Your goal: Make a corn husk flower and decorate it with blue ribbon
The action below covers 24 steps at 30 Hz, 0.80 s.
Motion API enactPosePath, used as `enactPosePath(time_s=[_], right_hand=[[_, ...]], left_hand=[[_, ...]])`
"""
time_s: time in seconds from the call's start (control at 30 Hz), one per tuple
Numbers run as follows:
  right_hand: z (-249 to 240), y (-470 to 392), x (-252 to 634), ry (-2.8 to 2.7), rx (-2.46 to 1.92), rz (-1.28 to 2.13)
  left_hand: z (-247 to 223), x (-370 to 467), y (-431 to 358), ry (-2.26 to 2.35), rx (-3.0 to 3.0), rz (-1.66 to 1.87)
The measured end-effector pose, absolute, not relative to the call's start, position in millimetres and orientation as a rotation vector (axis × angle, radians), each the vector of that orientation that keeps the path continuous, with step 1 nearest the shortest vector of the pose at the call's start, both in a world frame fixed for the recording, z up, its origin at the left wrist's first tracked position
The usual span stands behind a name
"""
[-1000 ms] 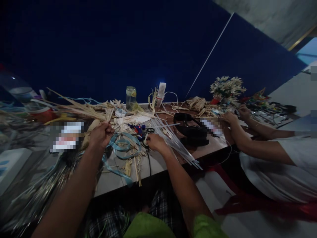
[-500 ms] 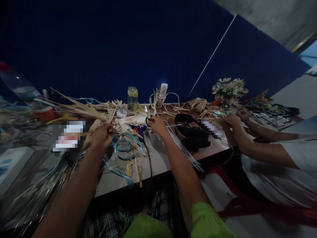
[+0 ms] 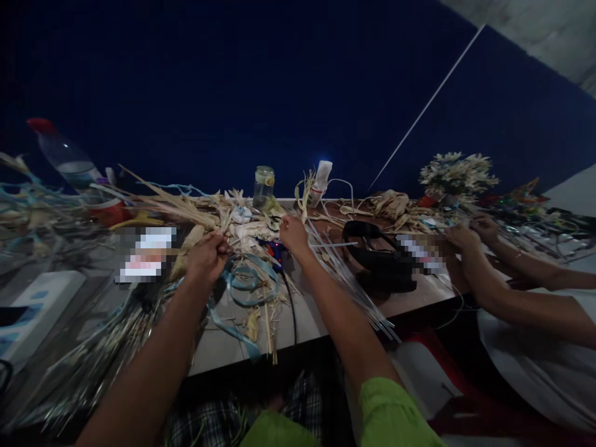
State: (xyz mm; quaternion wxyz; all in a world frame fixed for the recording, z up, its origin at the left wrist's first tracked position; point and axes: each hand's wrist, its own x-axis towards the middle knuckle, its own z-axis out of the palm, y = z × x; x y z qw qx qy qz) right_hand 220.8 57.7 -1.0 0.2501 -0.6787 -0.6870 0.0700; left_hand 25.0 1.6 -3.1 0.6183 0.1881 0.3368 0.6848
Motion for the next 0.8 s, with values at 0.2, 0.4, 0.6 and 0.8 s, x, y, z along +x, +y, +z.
enactPosePath(time_s=[0.2, 0.4, 0.6, 0.8], right_hand=[[-15, -4, 232, -2.090, -1.999, 0.429], [-28, 2, 220, -1.995, -2.119, 0.477], [-23, 7, 215, -1.529, -1.970, 0.947], [-5, -2, 219, -1.122, -1.461, 1.494]], left_hand=[[-1, 27, 0, 0.784, 0.454, 1.555], [-5, 26, 1, 0.769, 0.452, 1.549], [-2, 26, -1, 0.748, 0.458, 1.561], [-3, 26, -1, 0.736, 0.472, 1.569]])
